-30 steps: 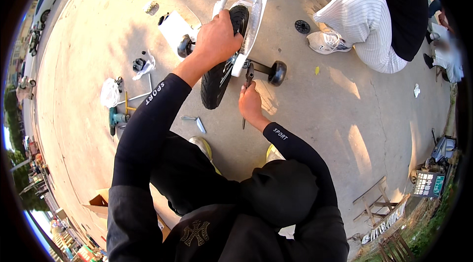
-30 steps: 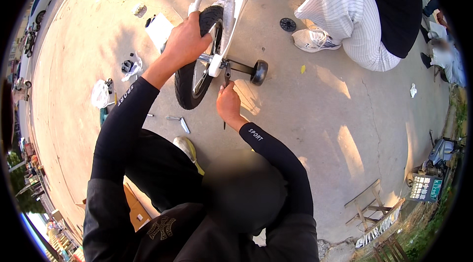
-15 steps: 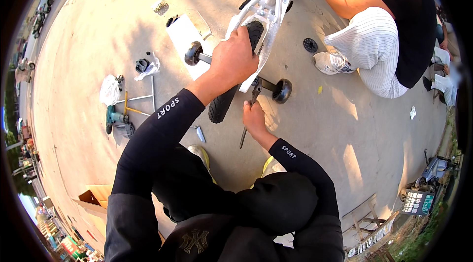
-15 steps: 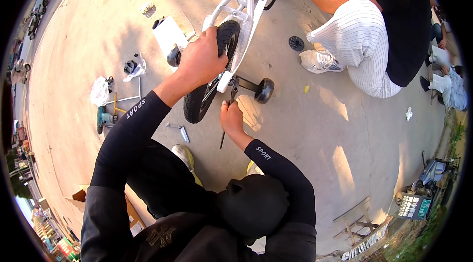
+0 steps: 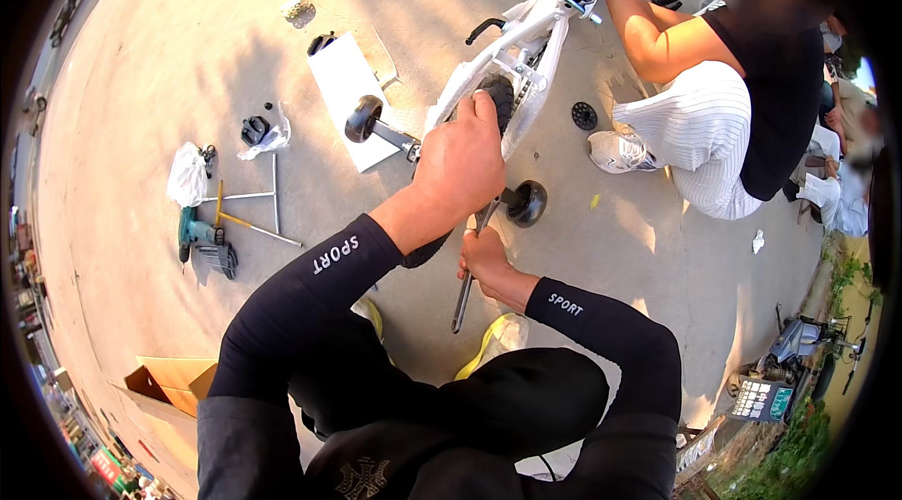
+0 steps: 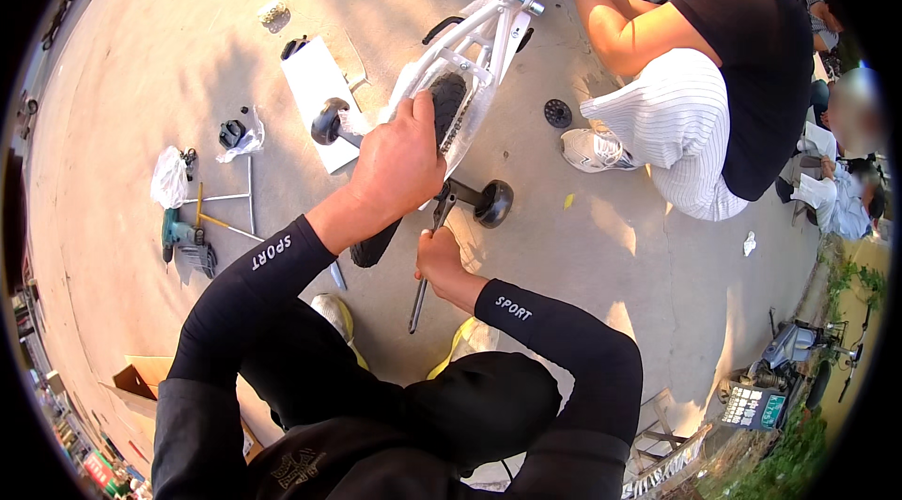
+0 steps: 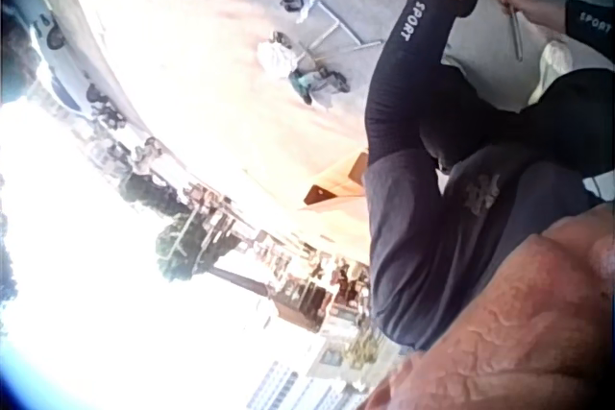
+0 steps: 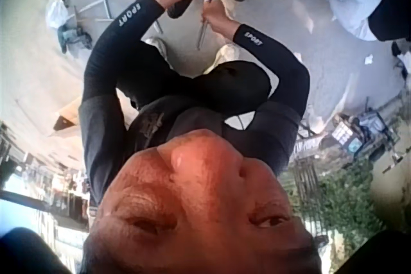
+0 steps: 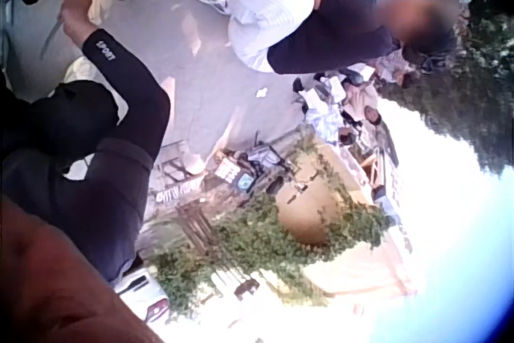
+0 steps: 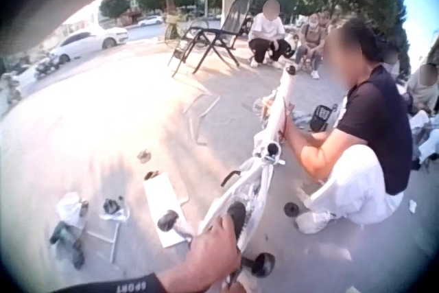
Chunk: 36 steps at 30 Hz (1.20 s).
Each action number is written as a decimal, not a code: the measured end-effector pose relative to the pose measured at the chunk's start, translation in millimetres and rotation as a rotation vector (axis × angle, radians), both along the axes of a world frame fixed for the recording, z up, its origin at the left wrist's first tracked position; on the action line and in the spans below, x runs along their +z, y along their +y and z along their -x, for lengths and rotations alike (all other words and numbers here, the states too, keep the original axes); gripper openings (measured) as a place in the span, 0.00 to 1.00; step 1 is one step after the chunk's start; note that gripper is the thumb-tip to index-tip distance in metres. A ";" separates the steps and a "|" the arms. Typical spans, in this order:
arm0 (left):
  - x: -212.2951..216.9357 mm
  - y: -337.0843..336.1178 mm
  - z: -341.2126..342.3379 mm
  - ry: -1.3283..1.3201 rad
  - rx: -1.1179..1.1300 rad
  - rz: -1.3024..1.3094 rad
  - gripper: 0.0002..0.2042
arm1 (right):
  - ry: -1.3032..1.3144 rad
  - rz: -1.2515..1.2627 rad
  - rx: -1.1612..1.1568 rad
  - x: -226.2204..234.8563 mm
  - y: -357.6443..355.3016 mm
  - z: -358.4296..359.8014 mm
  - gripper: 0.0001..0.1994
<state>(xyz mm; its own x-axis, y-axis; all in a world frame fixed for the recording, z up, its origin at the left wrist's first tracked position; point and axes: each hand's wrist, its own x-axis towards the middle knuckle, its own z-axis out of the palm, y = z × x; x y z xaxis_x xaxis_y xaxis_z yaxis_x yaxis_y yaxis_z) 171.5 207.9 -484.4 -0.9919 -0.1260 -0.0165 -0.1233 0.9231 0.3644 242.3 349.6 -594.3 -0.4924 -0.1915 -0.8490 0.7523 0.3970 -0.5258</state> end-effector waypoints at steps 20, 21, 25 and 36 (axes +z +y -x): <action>6.5 2.2 13.1 -0.117 0.058 -0.044 0.26 | 0.720 -0.212 0.240 -75.6 63.0 -47.5 0.13; 6.8 3.2 12.1 -0.099 0.054 -0.043 0.26 | 0.742 -0.196 0.238 -75.5 59.5 -50.2 0.13; 3.6 0.2 9.3 -0.059 0.043 -0.034 0.27 | 0.809 -0.197 0.215 -67.9 39.6 -47.9 0.12; 2.0 1.3 13.0 -0.012 0.014 -0.069 0.22 | 0.845 -0.317 0.152 -93.2 9.8 -41.0 0.11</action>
